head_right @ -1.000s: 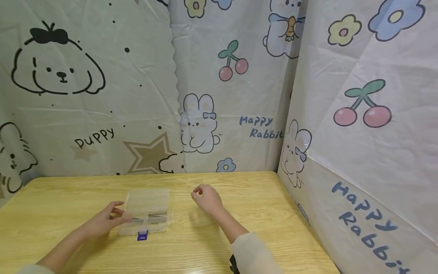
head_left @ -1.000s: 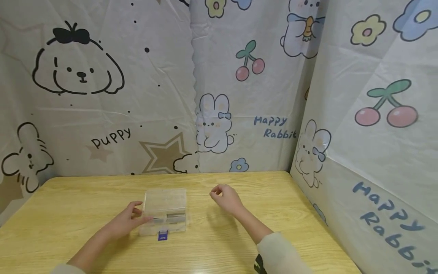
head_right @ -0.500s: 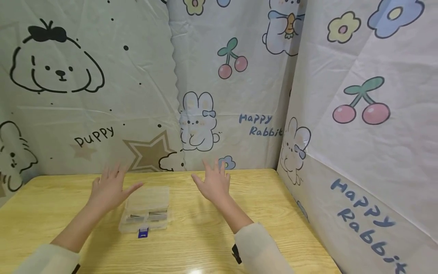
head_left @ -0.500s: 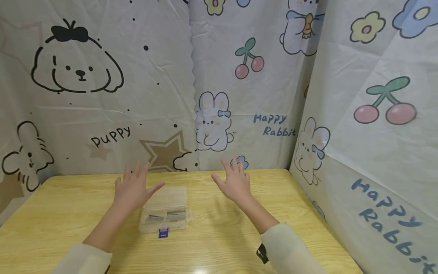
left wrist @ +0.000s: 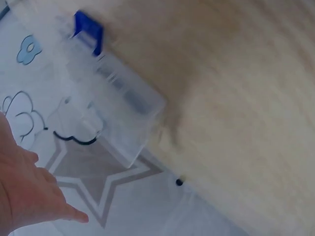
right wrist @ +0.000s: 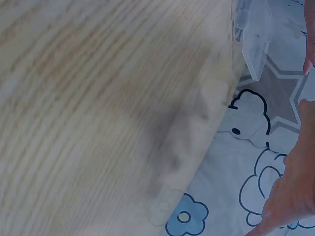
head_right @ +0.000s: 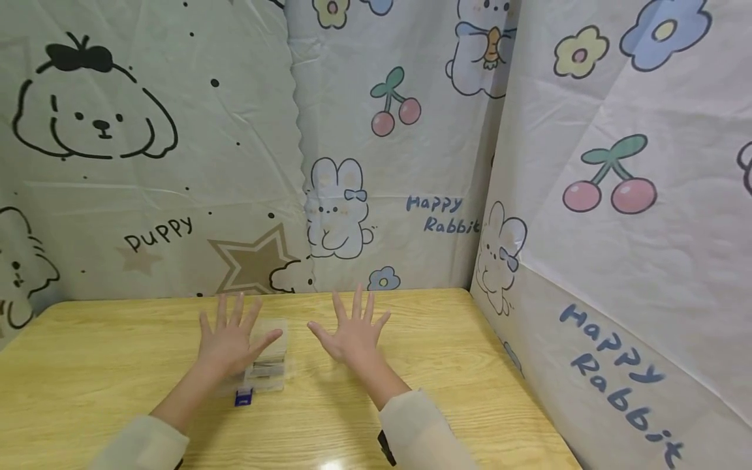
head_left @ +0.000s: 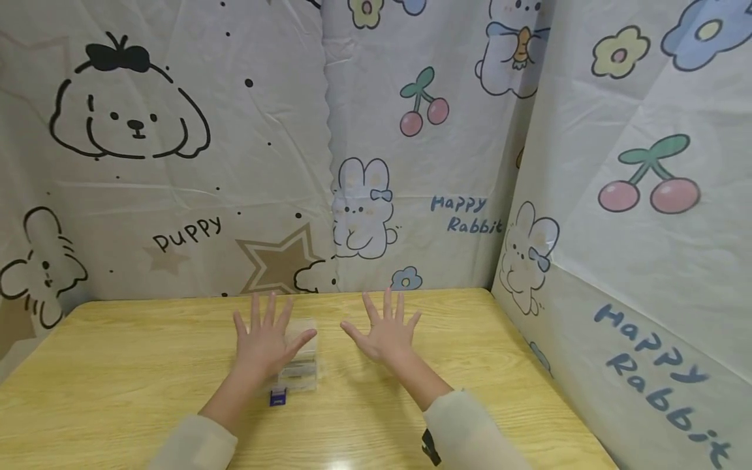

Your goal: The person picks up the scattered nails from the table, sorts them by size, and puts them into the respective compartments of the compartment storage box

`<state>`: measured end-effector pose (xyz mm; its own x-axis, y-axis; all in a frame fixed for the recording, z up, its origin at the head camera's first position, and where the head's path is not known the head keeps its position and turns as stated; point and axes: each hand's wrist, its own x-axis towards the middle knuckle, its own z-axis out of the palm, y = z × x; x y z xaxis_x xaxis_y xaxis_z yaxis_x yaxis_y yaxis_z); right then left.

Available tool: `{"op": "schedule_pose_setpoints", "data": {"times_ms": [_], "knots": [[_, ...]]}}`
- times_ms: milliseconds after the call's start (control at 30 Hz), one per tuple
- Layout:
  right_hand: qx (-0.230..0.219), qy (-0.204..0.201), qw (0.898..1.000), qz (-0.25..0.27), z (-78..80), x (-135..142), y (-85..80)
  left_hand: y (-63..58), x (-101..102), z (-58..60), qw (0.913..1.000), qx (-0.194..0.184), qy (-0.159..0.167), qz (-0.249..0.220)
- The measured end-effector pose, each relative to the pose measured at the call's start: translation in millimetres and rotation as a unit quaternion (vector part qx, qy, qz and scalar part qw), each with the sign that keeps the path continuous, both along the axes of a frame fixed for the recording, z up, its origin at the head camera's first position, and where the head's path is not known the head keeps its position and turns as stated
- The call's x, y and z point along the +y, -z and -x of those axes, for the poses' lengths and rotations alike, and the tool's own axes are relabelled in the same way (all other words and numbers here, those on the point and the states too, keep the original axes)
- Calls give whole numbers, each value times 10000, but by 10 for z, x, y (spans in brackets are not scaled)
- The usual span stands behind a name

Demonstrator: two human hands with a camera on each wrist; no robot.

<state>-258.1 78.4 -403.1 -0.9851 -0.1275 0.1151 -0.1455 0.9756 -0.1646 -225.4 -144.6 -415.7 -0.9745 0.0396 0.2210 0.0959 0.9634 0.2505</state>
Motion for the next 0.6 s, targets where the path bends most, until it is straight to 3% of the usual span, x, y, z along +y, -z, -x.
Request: {"op": "schedule_pose_setpoints", "data": {"times_ms": [200, 600], "knots": [[25, -69, 9999, 89, -17, -1, 48, 91, 40, 18, 10000, 6, -75, 66], [85, -97, 9999, 111, -43, -6, -27, 16, 60, 39, 9999, -62, -82, 68]]}}
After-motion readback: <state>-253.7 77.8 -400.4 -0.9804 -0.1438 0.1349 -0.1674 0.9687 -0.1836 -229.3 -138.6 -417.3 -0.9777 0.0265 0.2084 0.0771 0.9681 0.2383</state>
